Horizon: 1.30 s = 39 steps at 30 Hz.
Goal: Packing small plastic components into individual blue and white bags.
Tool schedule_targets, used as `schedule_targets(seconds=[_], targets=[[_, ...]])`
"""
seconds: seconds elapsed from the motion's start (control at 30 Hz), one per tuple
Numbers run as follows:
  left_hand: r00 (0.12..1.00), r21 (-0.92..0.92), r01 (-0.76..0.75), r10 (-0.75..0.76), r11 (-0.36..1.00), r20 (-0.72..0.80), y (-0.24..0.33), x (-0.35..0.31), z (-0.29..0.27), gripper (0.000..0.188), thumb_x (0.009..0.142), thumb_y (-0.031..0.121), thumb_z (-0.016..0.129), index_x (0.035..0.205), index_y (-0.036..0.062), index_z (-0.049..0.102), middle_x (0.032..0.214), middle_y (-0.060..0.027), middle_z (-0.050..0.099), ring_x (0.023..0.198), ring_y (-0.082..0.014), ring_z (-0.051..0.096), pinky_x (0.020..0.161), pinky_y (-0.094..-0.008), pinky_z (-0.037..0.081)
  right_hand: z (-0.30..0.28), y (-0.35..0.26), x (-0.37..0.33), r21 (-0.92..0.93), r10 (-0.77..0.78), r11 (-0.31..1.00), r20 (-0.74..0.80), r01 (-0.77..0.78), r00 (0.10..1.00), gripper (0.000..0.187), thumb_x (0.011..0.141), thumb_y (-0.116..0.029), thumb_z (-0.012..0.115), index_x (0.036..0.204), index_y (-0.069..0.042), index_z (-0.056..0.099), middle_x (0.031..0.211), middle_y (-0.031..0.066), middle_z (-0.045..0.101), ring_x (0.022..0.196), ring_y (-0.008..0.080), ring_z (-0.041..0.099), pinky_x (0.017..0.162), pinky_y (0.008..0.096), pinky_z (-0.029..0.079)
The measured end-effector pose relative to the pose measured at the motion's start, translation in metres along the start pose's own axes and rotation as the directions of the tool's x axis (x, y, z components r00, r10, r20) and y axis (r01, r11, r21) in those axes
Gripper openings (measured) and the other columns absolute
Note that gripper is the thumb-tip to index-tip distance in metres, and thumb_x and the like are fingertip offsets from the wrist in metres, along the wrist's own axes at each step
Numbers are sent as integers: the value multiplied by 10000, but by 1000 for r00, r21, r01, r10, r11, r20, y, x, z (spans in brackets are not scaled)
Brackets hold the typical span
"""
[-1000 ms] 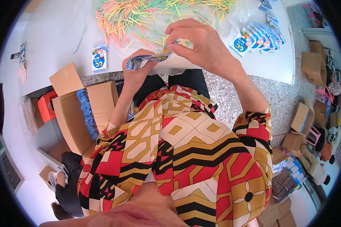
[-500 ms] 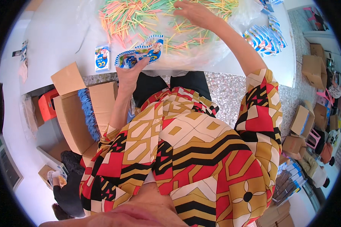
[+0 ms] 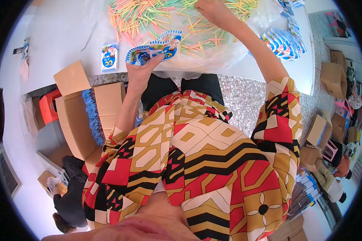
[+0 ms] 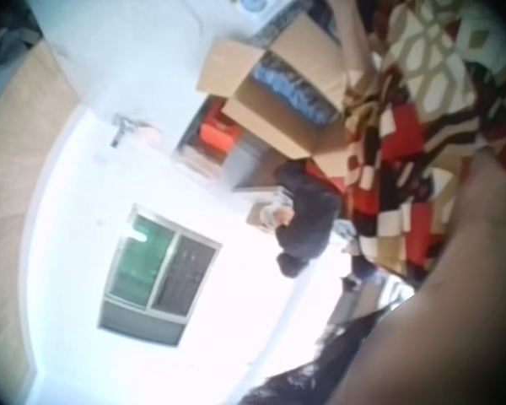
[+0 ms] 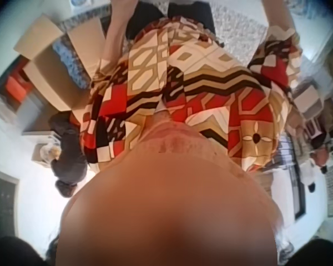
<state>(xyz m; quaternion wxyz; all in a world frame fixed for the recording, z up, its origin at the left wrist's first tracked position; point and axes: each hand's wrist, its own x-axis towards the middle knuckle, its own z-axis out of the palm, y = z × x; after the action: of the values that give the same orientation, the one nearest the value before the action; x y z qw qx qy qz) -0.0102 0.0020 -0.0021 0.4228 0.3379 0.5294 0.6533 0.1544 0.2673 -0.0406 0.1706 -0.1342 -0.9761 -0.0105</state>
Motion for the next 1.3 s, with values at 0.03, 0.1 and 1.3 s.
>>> schedule_targets(seconds=[0.03, 0.1, 1.3], targets=[[1000, 0, -1, 1, 1000, -3, 0, 0, 0, 215, 749, 38, 732, 924, -27, 626, 864, -48, 658, 769, -75, 587, 694, -222, 471, -10, -3, 4, 195, 134, 973, -39, -124, 990, 108, 861, -85, 552, 955, -65, 600, 916, 64, 634, 827, 217, 598, 738, 300, 491], [1000, 2, -4, 4, 1000, -7, -2, 2, 0, 216, 749, 40, 731, 925, -27, 624, 867, -47, 658, 769, -75, 587, 695, -223, 471, -32, -14, 9, 387, 268, 893, -50, -229, 962, 91, 884, -116, 556, 950, -104, 617, 799, 67, 653, 682, 231, 603, 669, 298, 485], [996, -138, -29, 41, 990, 84, 6, 4, 19, 293, 737, 28, 739, 991, -15, 599, 934, -61, 651, 830, -102, 607, 750, -249, 500, -128, -122, -2, 959, 216, 271, 23, -83, 976, 341, 819, -76, 643, 1152, -44, 572, 1202, 66, 552, 1120, 148, 506, 966, 316, 393]])
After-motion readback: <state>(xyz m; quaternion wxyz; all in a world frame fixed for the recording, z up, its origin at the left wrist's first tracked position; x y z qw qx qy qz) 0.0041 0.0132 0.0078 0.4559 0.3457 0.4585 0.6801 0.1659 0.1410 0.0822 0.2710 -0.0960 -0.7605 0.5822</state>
